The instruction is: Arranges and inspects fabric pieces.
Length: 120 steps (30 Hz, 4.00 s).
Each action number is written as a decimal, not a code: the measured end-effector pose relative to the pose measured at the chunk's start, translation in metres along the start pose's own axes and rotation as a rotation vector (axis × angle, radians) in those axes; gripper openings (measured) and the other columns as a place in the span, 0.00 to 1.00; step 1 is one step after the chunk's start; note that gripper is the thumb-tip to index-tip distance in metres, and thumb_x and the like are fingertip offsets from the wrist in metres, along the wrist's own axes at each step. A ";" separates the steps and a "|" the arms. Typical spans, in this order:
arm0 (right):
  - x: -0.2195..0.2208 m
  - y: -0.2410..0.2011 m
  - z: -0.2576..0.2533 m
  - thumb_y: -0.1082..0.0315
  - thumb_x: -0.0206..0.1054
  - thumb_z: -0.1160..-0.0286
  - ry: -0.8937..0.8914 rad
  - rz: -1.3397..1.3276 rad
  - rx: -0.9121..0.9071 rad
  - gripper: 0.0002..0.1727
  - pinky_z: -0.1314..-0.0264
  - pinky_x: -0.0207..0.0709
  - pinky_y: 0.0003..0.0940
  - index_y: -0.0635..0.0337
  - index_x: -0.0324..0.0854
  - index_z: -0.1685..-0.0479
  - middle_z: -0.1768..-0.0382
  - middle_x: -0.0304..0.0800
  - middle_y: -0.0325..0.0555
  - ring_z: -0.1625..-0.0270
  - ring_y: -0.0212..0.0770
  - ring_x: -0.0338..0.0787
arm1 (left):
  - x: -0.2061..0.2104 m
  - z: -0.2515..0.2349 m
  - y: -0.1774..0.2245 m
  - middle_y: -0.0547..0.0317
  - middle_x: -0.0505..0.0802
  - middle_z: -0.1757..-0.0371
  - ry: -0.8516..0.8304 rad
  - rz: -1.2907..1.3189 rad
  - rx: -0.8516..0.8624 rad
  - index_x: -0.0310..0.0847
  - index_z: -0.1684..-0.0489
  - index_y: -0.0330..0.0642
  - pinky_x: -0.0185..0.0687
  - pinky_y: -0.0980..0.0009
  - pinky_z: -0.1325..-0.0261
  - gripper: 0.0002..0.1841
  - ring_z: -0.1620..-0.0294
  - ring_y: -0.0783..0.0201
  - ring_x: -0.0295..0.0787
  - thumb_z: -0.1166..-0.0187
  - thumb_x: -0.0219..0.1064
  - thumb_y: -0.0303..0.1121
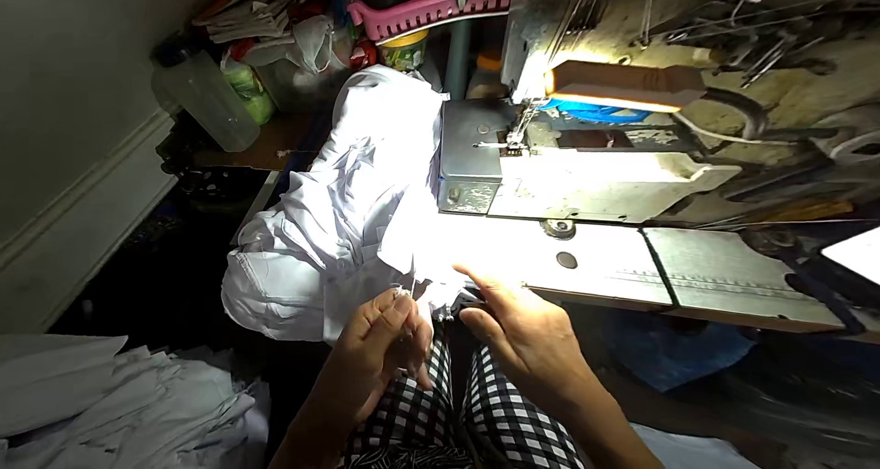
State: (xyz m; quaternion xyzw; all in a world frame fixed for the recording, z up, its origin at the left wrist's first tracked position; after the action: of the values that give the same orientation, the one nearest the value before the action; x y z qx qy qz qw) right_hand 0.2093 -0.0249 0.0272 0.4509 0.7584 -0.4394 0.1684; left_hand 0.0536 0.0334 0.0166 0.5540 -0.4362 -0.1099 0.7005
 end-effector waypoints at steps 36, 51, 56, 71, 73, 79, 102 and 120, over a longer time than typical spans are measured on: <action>0.068 -0.023 -0.107 0.48 0.43 0.06 -0.523 -1.015 0.226 0.25 0.87 0.51 0.11 0.45 0.75 0.24 0.56 0.88 0.25 0.86 0.15 0.57 | -0.011 0.029 0.020 0.62 0.81 0.77 -0.024 -1.002 0.158 0.81 0.65 0.38 0.75 0.81 0.78 0.18 0.82 0.76 0.76 0.10 0.58 0.44; 0.004 -0.062 0.032 0.56 0.56 0.09 0.038 -0.176 -0.294 0.13 0.66 0.67 0.24 0.41 0.86 0.43 0.66 0.88 0.33 0.68 0.30 0.79 | 0.035 0.061 0.041 0.53 0.82 0.79 -0.224 -1.135 0.319 0.83 0.71 0.35 0.69 0.76 0.75 0.13 0.79 0.67 0.75 0.15 0.64 0.33; 0.010 -0.034 0.016 0.57 0.58 0.10 0.004 -0.456 -0.086 0.13 0.63 0.80 0.18 0.47 0.87 0.43 0.64 0.90 0.35 0.66 0.23 0.86 | 0.029 0.065 0.024 0.52 0.86 0.75 -0.490 -1.099 0.301 0.86 0.67 0.36 0.75 0.72 0.70 0.13 0.75 0.64 0.81 0.13 0.63 0.34; 0.090 -0.005 -0.018 0.67 0.67 0.22 -0.449 -0.953 0.734 0.02 0.77 0.68 0.18 0.54 0.83 0.61 0.75 0.82 0.29 0.79 0.21 0.75 | -0.081 0.024 0.118 0.45 0.93 0.53 0.542 -1.684 0.308 0.91 0.53 0.37 0.84 0.38 0.48 0.18 0.49 0.43 0.91 0.14 0.61 0.43; 0.074 0.012 -0.009 0.70 0.61 0.19 -0.374 -1.043 0.832 0.02 0.82 0.64 0.17 0.56 0.79 0.57 0.79 0.76 0.29 0.84 0.21 0.69 | -0.092 -0.018 0.120 0.41 0.86 0.29 0.534 -1.685 0.405 0.84 0.32 0.36 0.72 0.36 0.26 0.24 0.25 0.39 0.79 0.16 0.65 0.46; 0.044 0.079 0.011 0.66 0.54 0.10 -0.227 -1.074 0.967 0.11 0.88 0.54 0.15 0.56 0.80 0.59 0.86 0.70 0.29 0.90 0.20 0.59 | -0.063 -0.075 0.080 0.50 0.92 0.59 0.253 -1.705 0.241 0.88 0.53 0.39 0.75 0.37 0.39 0.15 0.53 0.51 0.90 0.18 0.68 0.43; 0.068 0.076 -0.044 0.64 0.55 0.12 -0.069 -0.671 0.531 0.13 0.63 0.77 0.19 0.55 0.87 0.52 0.64 0.90 0.32 0.67 0.22 0.84 | -0.114 -0.139 0.110 0.47 0.87 0.64 0.183 -1.710 0.021 0.81 0.61 0.37 0.77 0.46 0.52 0.13 0.60 0.51 0.85 0.14 0.66 0.39; -0.001 0.111 -0.038 0.64 0.61 0.13 0.113 -0.644 0.708 0.16 0.80 0.71 0.25 0.49 0.80 0.32 0.70 0.85 0.37 0.81 0.28 0.74 | -0.117 -0.163 0.172 0.44 0.83 0.25 0.221 -1.354 0.254 0.76 0.26 0.37 0.73 0.49 0.25 0.20 0.26 0.50 0.79 0.13 0.63 0.34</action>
State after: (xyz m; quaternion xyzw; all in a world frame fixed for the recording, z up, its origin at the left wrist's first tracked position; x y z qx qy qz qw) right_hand 0.3076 0.0290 -0.0082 0.2459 0.6713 -0.6753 -0.1814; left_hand 0.0466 0.2812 0.1081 0.7897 0.0694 -0.4135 0.4478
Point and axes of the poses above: each hand's wrist, its own z-axis away from the middle knuckle, its own x-axis out of the palm, y = z × x, the point moved 8 cm from there along -z, towards the middle knuckle
